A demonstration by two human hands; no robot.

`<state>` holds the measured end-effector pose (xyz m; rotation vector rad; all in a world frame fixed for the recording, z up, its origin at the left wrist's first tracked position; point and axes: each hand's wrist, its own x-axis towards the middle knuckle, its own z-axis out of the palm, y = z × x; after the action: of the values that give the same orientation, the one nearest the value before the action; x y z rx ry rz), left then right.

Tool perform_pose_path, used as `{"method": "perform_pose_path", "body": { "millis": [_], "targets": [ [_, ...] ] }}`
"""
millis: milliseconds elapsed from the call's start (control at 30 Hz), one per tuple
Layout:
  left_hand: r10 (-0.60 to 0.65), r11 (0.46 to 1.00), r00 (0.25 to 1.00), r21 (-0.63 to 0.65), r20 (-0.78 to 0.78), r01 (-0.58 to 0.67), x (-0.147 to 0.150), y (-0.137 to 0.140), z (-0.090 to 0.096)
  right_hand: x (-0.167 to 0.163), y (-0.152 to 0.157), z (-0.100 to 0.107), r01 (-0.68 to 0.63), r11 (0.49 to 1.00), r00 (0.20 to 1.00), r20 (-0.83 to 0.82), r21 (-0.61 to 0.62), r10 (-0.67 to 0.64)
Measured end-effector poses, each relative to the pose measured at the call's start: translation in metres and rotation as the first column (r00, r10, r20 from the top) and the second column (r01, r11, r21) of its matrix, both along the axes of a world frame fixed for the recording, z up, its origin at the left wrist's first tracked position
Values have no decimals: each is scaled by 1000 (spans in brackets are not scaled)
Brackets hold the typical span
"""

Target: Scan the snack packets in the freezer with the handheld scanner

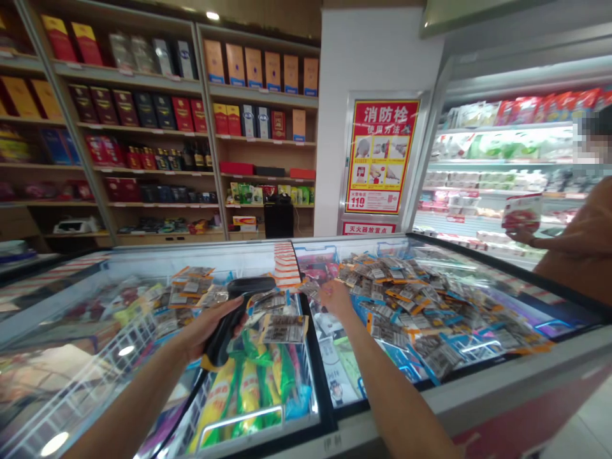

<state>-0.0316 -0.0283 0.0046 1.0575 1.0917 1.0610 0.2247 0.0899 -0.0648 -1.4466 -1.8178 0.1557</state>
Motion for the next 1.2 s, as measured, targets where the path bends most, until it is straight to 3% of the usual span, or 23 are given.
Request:
{"method": "perform_pose_path", "body": {
  "millis": [100, 167, 267, 467, 633, 700, 933, 1200],
  "targets": [
    [-3, 1000, 1000, -8, 16, 3, 2, -1, 0, -2, 2, 1, 158, 982, 987, 60, -102, -152],
    [-3, 1000, 1000, -11, 23, 4, 3, -2, 1, -5, 3, 0, 197, 961, 980, 76, -194, -186],
    [-7, 1000, 1000, -8, 24, 7, 3, -3, 2, -6, 4, -2, 106, 955, 980, -132, -278, -147],
    [-8, 1000, 1000, -4, -24, 7, 5, -3, 1, 4, 2, 3, -37, 960, 884, -456, -276, -97],
    [-23, 1000, 998, 20, -55, 24, 6, -5, 1, 6, 4, 4, -166, 967, 655, -754, -191, -36],
    [-40, 999, 997, 27, -62, 42, 7, -5, 0, 5, 5, 4, -180, 973, 614, -789, -144, -3],
    [-80, 996, 990, 27, -113, 84, 8, -3, -3, 2, 7, 3, -245, 967, 581, -809, -75, 84],
    [-71, 997, 990, 31, -122, 76, 4, -3, 2, 9, 16, 5, -217, 975, 712, -690, -38, 132]
  ]
}}
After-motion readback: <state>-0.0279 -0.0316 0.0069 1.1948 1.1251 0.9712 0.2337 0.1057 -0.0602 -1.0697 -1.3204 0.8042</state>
